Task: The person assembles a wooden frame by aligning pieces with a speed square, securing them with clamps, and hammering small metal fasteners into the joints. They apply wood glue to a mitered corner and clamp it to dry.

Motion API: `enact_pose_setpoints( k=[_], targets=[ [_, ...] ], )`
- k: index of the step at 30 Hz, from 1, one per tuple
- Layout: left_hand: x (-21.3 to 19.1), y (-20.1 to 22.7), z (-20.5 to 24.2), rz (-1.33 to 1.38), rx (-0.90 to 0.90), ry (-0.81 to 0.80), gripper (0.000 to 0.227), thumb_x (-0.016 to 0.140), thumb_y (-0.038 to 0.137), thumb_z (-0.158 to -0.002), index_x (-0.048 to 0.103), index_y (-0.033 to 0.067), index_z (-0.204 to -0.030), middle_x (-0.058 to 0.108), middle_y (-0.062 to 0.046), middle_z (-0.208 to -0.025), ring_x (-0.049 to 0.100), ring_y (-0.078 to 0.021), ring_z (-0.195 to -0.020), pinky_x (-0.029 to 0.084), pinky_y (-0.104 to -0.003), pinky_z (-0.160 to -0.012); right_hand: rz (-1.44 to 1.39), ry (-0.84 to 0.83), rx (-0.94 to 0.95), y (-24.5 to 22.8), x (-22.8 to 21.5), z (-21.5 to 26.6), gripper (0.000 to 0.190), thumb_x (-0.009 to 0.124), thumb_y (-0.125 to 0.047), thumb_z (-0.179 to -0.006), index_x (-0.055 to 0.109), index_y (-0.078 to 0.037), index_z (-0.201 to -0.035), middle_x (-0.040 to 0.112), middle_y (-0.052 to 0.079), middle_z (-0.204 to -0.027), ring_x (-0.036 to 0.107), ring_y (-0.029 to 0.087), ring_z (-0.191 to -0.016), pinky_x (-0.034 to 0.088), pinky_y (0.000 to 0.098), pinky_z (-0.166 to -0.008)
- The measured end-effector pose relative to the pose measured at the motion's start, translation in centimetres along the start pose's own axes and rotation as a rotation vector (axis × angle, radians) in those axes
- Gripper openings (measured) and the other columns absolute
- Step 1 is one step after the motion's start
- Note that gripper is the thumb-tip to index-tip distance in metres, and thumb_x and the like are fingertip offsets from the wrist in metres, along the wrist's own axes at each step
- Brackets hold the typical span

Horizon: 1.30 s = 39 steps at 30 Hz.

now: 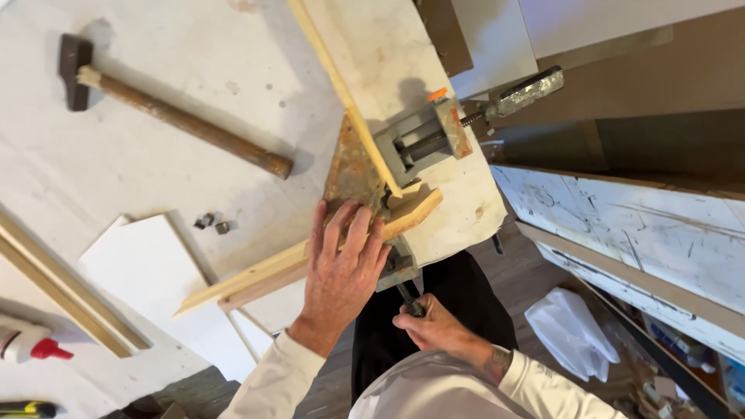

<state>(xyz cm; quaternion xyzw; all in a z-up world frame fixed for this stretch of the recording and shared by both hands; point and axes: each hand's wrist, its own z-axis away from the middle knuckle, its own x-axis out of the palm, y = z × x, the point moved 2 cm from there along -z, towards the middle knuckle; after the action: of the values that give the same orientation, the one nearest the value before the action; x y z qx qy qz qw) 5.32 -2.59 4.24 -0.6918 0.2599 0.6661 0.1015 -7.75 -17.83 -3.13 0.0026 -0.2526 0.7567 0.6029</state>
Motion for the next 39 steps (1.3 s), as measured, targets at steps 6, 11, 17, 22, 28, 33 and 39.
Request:
enact_pose_setpoints(
  k=[6,11,17,22,28,33,39],
  targets=[
    [0.3,0.0,0.5,-0.003,0.007,0.039,0.034,0.078,0.027,-0.085,0.062,0.0034,-0.103,0.050,-0.010,-0.122,0.049,-0.0301,-0.120,0.041,-0.056,-0.107,-0.169,-0.165,0.017,0.1,-0.6,0.1,0.050,0.062,-0.006,-0.088,0.035,-0.012,-0.046,0.034,0.003,-0.036,0.026,0.010,-0.029,0.023,0.0245,-0.036],
    [0.6,0.1,0.8,0.018,-0.001,0.126,0.035,0.077,0.023,-0.082,0.062,0.0005,-0.105,0.048,-0.014,-0.125,0.047,-0.0338,-0.121,0.038,-0.058,-0.109,-0.306,-0.274,0.118,0.7,-1.1,-0.6,0.046,0.057,-0.003,-0.092,0.029,-0.015,-0.057,0.023,-0.001,-0.046,0.018,0.008,-0.036,0.012,0.0257,-0.036],
    [0.6,-0.7,0.1,-0.114,0.005,0.099,0.043,0.065,0.036,-0.081,0.062,0.0095,-0.115,0.054,-0.011,-0.121,0.047,-0.0291,-0.113,0.040,-0.054,-0.104,1.219,-0.064,0.075,-16.5,-3.3,5.6,0.066,0.061,-0.068,-0.075,0.062,-0.022,-0.122,0.077,-0.004,-0.096,0.073,0.012,-0.090,0.052,0.0228,-0.082],
    [1.0,-1.8,-1.4,0.137,0.089,0.024,0.076,0.072,0.040,-0.063,0.053,0.0116,-0.131,0.039,-0.016,-0.145,0.034,-0.0307,-0.140,0.023,-0.061,-0.114,0.829,0.165,-0.707,-32.6,-6.8,-4.4,0.076,0.046,-0.066,-0.094,0.056,0.001,-0.127,0.066,0.022,-0.104,0.063,0.041,-0.106,0.050,0.0520,-0.089],
    [0.8,-2.7,-2.6,0.044,0.177,-0.023,0.072,0.070,0.046,-0.070,0.053,0.0059,-0.128,0.043,-0.014,-0.142,0.039,-0.0306,-0.135,0.028,-0.054,-0.113,0.628,0.119,-0.569,-38.3,-4.1,-11.1,0.053,0.063,-0.033,-0.088,0.049,-0.010,-0.134,0.051,0.012,-0.141,0.053,0.024,-0.129,0.045,0.0393,-0.106],
    [1.0,-2.8,-2.5,-0.028,0.214,0.016,0.070,0.071,0.053,-0.074,0.057,0.0079,-0.126,0.047,-0.012,-0.142,0.043,-0.0297,-0.132,0.032,-0.054,-0.112,0.502,0.058,-0.658,-37.1,-5.4,-12.8,0.042,0.068,-0.035,-0.087,0.057,-0.010,-0.119,0.069,0.002,-0.108,0.072,0.011,-0.091,0.065,0.0246,-0.082],
    [1.0,-3.1,-2.5,-0.049,0.231,0.041,0.063,0.071,0.051,-0.078,0.058,0.0095,-0.123,0.050,-0.013,-0.140,0.046,-0.0311,-0.131,0.037,-0.055,-0.108,0.561,0.086,-0.656,-36.7,-5.2,-12.2,0.025,0.070,-0.028,-0.090,0.052,-0.017,-0.103,0.071,0.003,-0.094,0.070,0.010,-0.080,0.066,0.0217,-0.075]
  ],
)
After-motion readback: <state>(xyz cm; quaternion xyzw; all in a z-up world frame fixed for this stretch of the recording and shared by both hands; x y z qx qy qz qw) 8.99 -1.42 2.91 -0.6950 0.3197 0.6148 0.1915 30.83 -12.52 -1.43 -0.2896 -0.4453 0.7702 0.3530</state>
